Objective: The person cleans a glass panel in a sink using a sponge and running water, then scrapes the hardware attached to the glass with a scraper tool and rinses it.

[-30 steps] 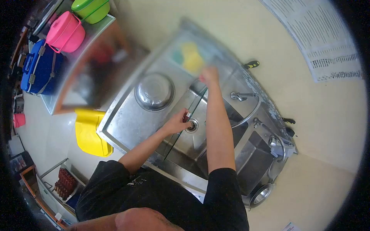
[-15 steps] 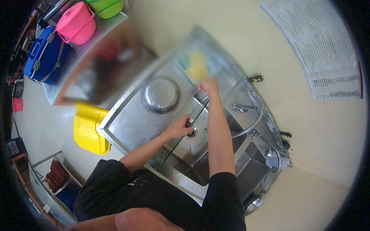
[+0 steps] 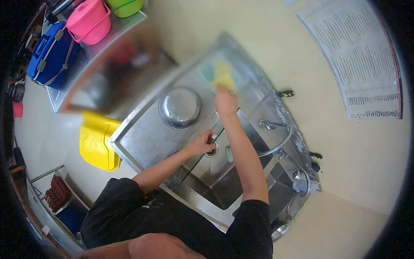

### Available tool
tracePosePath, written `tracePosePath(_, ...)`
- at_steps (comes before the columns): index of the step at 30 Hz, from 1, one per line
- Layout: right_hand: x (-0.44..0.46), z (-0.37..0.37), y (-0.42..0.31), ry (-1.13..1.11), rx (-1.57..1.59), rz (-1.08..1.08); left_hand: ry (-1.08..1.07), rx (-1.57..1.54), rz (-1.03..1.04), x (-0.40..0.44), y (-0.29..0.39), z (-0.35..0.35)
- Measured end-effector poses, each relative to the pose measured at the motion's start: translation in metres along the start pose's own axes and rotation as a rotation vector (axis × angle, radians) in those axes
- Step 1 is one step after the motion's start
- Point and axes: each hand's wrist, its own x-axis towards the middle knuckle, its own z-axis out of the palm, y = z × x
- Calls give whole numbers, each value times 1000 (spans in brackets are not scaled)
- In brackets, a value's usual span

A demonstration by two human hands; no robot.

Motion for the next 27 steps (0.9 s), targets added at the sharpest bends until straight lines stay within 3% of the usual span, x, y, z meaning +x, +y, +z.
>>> tracePosePath(5,10,-64,38,261,52,81,8,-16,24,1,-6,1)
tracePosePath(9,33,-103,66,191,-19,221,3,-20,24,-2,-4,-3)
tracePosePath(13,65,-83,112,156,-21,215,7,-37,9,0,-8,-3)
tracePosePath(16,86,-59,151,197,219,134,-17,-70,-44,1,-9,-7)
tracePosePath(19,80,-80,132,538,-195,281,13,-75,-30,0,-10,-12)
tracePosePath(22,89,-76,113,441,-60,218,34,-98,-26,1,-11,-15)
tracePosePath(24,94,-48,94,222,67,-7,38,-113,-22,1,-14,-15)
tracePosePath(26,87,-11,76,192,283,-300,44,-101,-19,1,-15,-16)
tracePosePath(27,78,-2,70,197,234,-355,46,-82,-17,0,-14,-16)
